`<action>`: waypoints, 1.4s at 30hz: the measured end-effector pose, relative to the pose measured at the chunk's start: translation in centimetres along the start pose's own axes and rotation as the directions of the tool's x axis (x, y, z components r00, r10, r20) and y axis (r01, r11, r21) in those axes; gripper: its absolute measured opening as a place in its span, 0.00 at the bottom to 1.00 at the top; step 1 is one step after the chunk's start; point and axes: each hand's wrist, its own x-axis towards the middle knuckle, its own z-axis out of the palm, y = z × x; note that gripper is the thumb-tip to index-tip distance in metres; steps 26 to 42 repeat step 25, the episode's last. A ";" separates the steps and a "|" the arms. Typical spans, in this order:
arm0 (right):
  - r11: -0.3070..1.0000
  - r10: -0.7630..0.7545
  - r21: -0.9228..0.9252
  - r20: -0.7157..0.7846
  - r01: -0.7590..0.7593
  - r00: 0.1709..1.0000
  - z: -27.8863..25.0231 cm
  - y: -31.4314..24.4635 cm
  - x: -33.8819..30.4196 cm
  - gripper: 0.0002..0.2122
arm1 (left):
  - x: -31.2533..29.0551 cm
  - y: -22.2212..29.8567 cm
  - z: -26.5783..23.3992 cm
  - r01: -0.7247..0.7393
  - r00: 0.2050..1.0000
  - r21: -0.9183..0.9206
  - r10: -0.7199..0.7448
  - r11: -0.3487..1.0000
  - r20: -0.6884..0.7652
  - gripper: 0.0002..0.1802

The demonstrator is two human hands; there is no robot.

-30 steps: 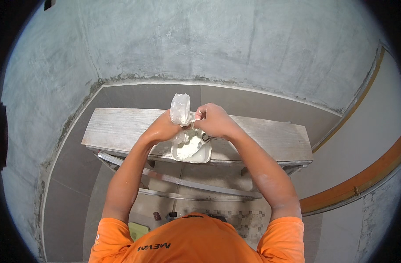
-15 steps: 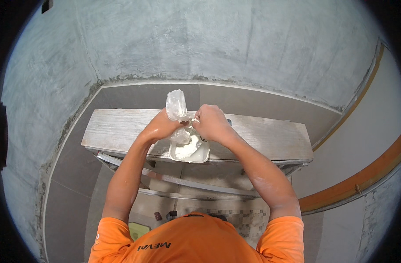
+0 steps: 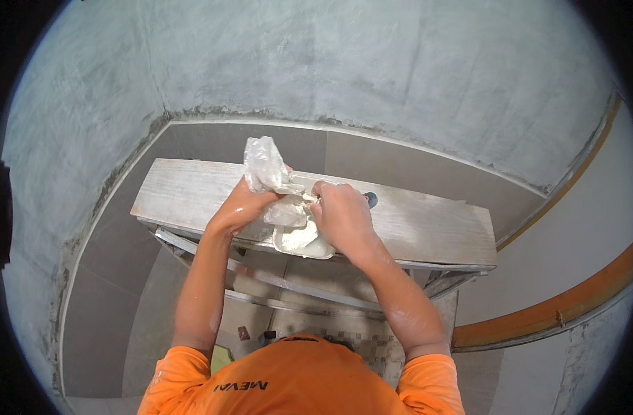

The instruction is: The person applies putty to a wall using a putty knife and then refills the container with water and powder.

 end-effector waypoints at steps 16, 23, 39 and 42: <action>0.989 -0.144 -0.064 -0.259 0.132 0.955 3.5 -0.3 -3.3 0.08 | -3.2 -7.6 0.3 -0.253 0.903 0.183 0.299 0.950 -0.309 0.28; 0.997 -0.038 0.065 -0.022 0.039 0.999 2.8 -1.2 -3.1 0.09 | -5.9 -6.0 0.1 -0.126 0.951 0.241 0.186 0.962 -0.247 0.35; 0.997 -0.028 0.073 0.035 0.025 0.999 2.7 -1.1 -2.8 0.11 | -6.2 -5.6 0.2 -0.058 0.968 0.103 0.081 0.993 -0.236 0.35; 0.997 -0.028 0.073 0.035 0.025 0.999 2.7 -1.1 -2.8 0.11 | -6.2 -5.6 0.2 -0.058 0.968 0.103 0.081 0.993 -0.236 0.35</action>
